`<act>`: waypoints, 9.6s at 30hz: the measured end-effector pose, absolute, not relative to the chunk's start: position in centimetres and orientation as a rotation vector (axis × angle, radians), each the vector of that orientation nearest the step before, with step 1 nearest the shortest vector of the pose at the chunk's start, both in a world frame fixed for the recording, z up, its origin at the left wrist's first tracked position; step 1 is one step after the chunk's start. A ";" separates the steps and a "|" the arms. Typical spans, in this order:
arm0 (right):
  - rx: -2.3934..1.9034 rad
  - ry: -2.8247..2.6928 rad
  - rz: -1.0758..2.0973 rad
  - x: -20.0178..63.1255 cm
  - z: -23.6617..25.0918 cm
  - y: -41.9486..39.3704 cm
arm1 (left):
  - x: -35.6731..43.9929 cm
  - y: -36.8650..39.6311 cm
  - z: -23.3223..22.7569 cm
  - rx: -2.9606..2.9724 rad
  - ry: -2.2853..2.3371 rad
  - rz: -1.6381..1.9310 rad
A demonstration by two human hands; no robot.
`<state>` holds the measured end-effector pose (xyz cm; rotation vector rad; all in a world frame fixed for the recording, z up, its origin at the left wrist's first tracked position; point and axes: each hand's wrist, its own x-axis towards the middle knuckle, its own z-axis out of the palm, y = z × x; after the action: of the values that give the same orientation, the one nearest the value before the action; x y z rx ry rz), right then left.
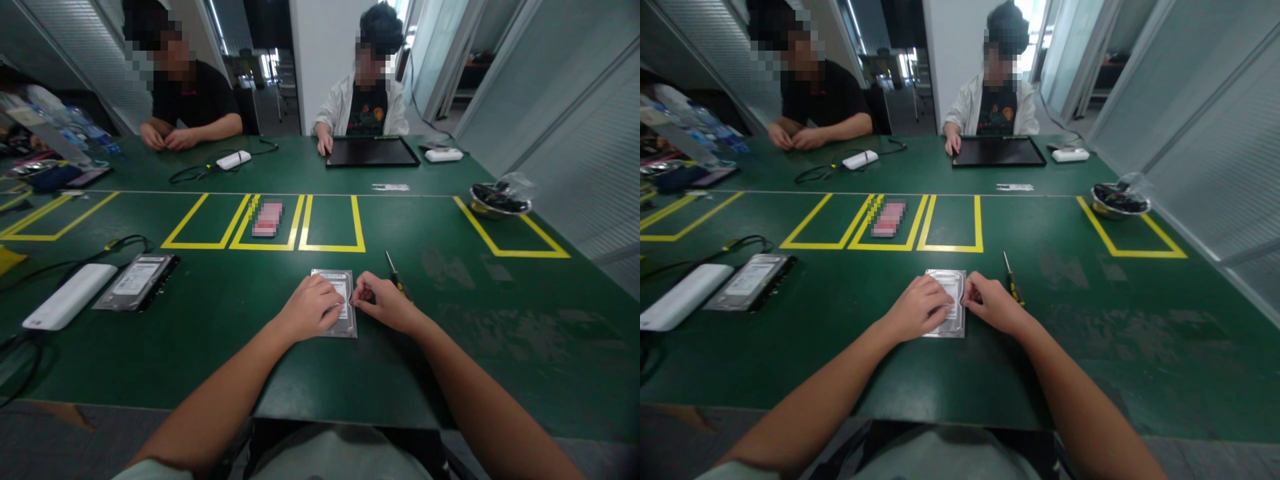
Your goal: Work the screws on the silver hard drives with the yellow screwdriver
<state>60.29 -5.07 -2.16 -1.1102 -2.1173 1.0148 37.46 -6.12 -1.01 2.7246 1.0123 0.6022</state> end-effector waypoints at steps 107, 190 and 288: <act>-1.152 -1.305 0.747 64.4 2.5 -5.6 | 38.0 -6.7 -0.9 2.789 1.002 0.562; -1.006 -1.995 0.511 61.4 4.8 -6.6 | 37.9 -6.6 -0.4 2.743 1.006 0.546; -1.019 -2.439 0.317 60.2 11.3 -6.4 | 34.6 -2.2 -4.2 2.160 1.926 0.634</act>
<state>60.23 -6.37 11.35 -1.0189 -2.4390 0.3165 34.60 -2.24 -4.20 2.1603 1.9259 0.6338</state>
